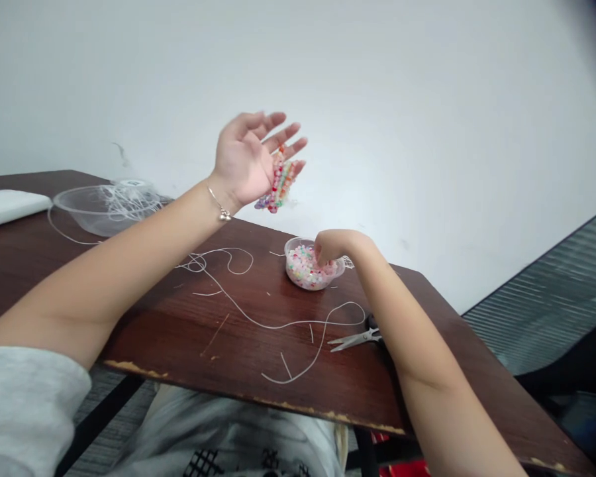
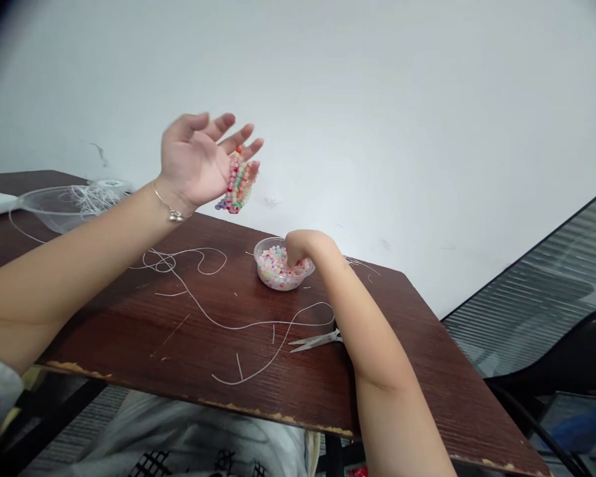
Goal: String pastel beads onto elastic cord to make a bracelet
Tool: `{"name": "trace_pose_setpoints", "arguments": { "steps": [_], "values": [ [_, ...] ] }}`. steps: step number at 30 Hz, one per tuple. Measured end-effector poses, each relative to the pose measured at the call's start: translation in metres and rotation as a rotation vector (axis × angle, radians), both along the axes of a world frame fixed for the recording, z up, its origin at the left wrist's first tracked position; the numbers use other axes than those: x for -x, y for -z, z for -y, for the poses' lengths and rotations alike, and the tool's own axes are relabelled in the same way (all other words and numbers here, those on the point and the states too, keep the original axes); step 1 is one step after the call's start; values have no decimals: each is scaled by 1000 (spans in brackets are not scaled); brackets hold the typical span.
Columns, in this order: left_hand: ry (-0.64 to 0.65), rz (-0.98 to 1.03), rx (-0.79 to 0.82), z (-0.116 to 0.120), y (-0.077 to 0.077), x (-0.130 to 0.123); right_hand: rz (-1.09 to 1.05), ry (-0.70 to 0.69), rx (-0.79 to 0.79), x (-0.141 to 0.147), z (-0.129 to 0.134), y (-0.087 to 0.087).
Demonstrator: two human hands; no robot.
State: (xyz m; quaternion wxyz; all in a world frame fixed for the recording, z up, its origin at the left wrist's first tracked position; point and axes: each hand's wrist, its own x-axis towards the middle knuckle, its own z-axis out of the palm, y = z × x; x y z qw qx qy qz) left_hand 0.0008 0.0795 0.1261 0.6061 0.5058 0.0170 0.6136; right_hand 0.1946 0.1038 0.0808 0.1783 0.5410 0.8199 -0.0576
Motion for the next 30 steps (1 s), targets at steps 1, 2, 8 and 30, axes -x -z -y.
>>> {"name": "trace_pose_setpoints", "arguments": {
  "steps": [1, 2, 8, 30],
  "values": [
    [-22, -31, 40, -3, 1, -2, 1, -6, -3, 0, 0, 0],
    [-39, -67, 78, -6, 3, -4, 3, -11, -3, 0, 0, 1],
    [40, -445, 236, -25, 17, -8, -41, -27, -81, -5, 1, -8],
    [141, -507, 282, -19, 29, -21, -683, -539, -640, -3, 24, -30]
  ]
}}
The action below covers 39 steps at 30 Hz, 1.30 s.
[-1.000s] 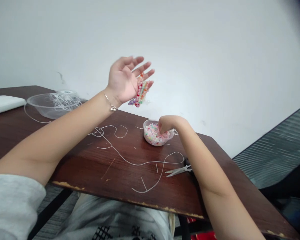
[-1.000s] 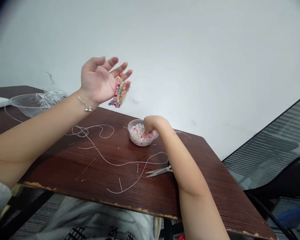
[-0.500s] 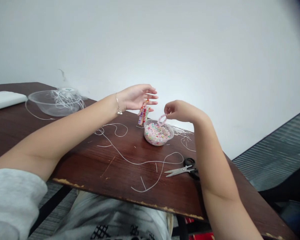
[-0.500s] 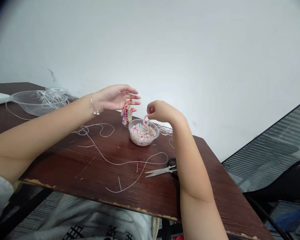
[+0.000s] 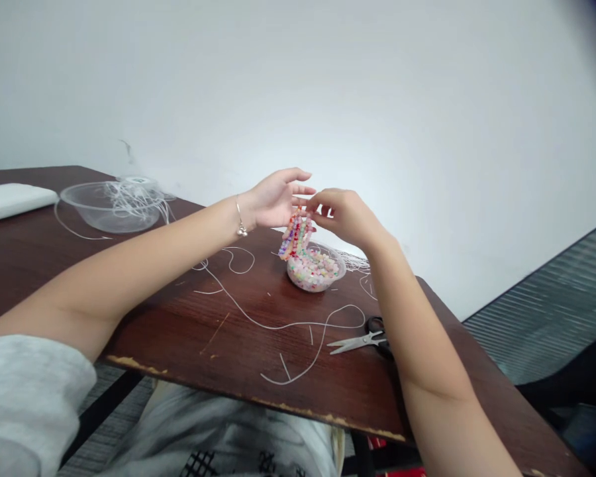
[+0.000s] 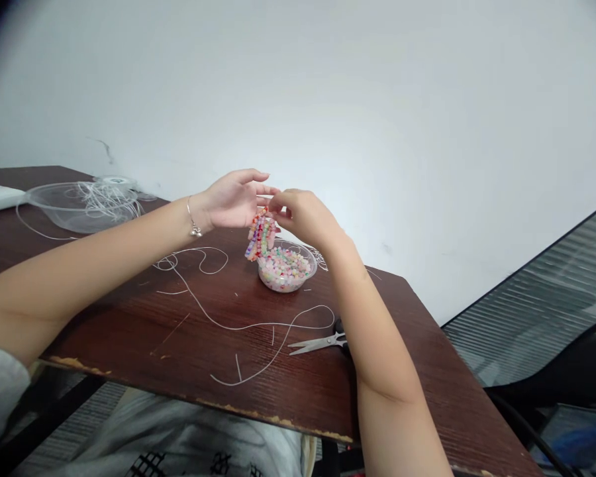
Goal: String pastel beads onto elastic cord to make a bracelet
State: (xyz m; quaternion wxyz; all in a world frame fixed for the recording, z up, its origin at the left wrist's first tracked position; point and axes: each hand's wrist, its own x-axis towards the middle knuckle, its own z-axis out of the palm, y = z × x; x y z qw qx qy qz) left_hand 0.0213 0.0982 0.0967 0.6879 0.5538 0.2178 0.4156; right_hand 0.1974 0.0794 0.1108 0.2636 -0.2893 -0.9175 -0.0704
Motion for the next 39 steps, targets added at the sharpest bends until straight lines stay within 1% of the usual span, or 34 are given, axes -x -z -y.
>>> {"name": "trace_pose_setpoints", "arguments": {
  "steps": [4, 7, 11, 13, 15, 17, 19, 24, 27, 31, 33, 35, 37, 39],
  "values": [
    [61, 34, 26, -1, 2, -3, -27, -65, 2, 5, 5, 0],
    [91, 65, 65, 1, 3, -5, -25, -63, 6, 3, 8, -4],
    [71, 102, 117, 7, 4, -7, -116, -48, -57, -4, 3, -6],
    [39, 120, 136, 10, 3, -9, -96, -62, -27, -6, -3, -3],
    [22, 133, 160, 13, 4, -12, -43, -107, 38, -7, -9, 1],
    [27, 135, 190, 15, 4, -14, -5, -159, 89, -6, -14, 5],
    [43, 132, 213, 14, 5, -15, 17, -177, 121, -6, -16, 8],
    [123, 111, 178, 12, 7, -13, 26, -57, 181, -12, -19, 7],
    [153, 65, 158, 12, 6, -10, -27, -11, 170, -21, -23, 6],
    [93, 51, 165, 9, 6, -8, -144, 42, 109, -32, -28, 4],
    [49, 71, 168, 5, 7, -7, -162, 62, 108, -36, -29, 2],
    [2, 96, 171, 0, 10, -6, -120, 62, 169, -36, -27, 0],
    [-44, 135, 178, -4, 11, -5, -57, 46, 264, -35, -23, -1],
    [-75, 176, 188, -8, 13, -4, -12, 31, 312, -32, -20, -2]
  ]
}}
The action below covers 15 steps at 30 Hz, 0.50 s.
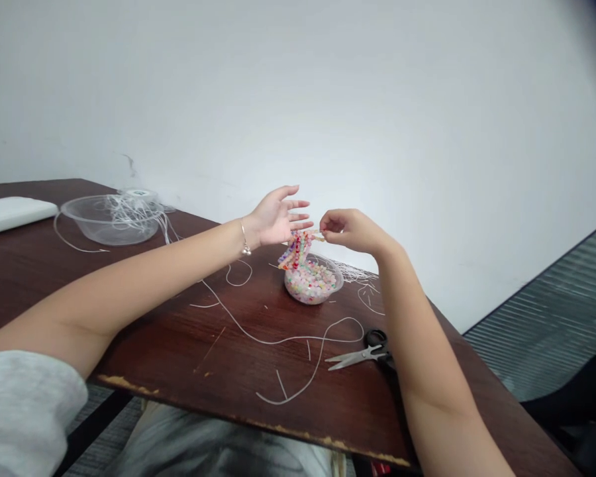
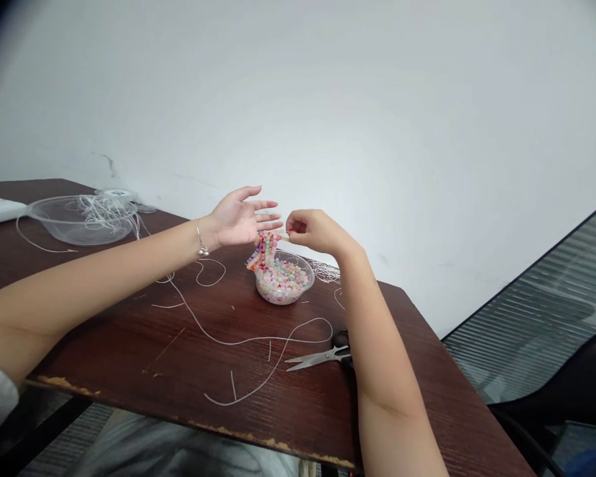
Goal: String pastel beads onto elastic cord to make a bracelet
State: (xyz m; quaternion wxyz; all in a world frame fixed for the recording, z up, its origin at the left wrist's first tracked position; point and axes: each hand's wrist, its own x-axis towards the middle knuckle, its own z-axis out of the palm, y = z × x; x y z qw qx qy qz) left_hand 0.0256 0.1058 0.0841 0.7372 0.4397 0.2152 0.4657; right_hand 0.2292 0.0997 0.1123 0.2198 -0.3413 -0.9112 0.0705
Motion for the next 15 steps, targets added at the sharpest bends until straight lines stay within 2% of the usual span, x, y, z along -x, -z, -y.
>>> {"name": "trace_pose_setpoints", "arguments": {
  "steps": [8, 15],
  "values": [
    [-126, 121, 46, 0, -5, 3, 13, -58, -146, 12, 9, -1],
    [-195, 191, 19, -3, -14, 11, 117, -60, -85, 18, 8, 4]
  ]
}}
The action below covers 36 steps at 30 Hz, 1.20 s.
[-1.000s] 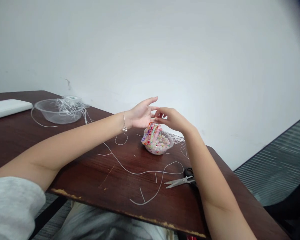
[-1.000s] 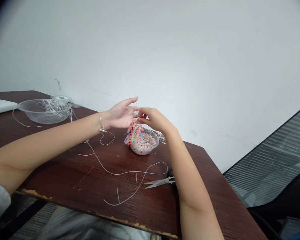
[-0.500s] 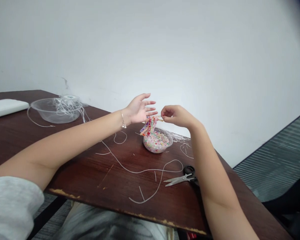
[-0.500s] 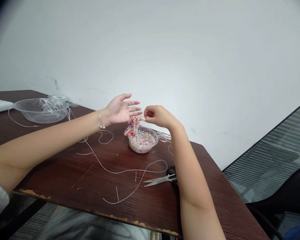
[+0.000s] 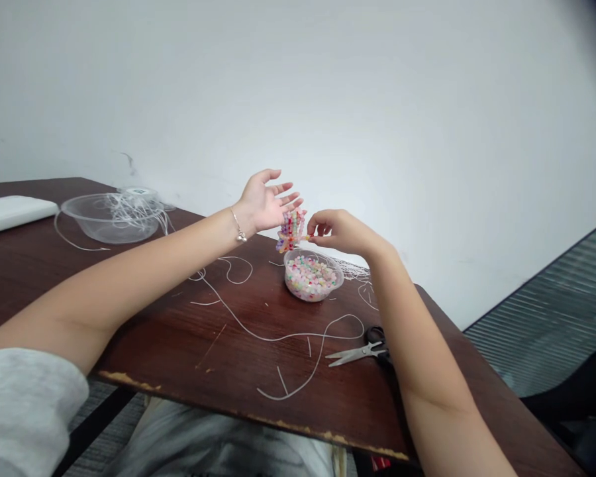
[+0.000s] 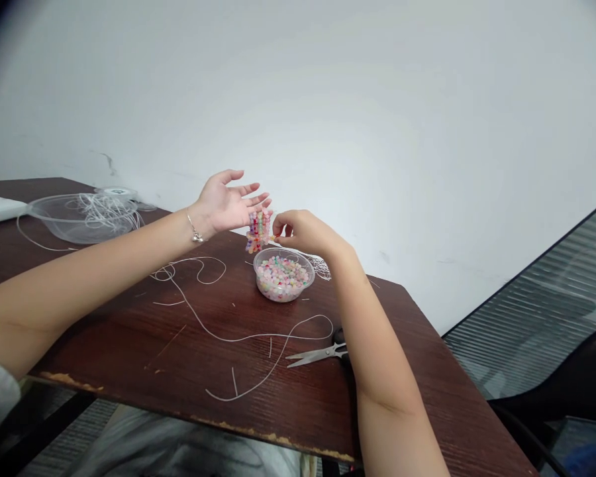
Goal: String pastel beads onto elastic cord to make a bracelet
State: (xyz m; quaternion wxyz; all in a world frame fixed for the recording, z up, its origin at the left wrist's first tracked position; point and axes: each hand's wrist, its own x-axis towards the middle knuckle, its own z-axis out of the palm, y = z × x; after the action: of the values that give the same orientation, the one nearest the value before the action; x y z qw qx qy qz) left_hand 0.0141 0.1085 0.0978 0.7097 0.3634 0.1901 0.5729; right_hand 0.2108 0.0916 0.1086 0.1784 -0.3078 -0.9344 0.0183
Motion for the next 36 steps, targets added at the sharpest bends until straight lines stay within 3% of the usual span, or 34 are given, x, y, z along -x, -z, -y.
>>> {"name": "trace_pose_setpoints", "arguments": {
  "steps": [5, 10, 13, 22, 31, 36],
  "values": [
    [-22, 48, -9, 2, -12, 8, 60, -2, 24, 4, -4, 4],
    [-50, 63, -21, 5, -25, 19, 161, -13, 144, 0, -7, 6],
    [-39, 14, 6, 2, -28, 22, 98, -57, 111, 0, -5, 6],
    [169, -244, -34, 8, -15, 5, -204, -56, -177, 7, 7, -1],
    [150, -271, -59, 8, -10, 1, -316, -121, -179, 0, 2, -2],
    [218, -261, -64, 10, -6, -3, -349, -180, -230, 8, -4, 4]
  ]
}}
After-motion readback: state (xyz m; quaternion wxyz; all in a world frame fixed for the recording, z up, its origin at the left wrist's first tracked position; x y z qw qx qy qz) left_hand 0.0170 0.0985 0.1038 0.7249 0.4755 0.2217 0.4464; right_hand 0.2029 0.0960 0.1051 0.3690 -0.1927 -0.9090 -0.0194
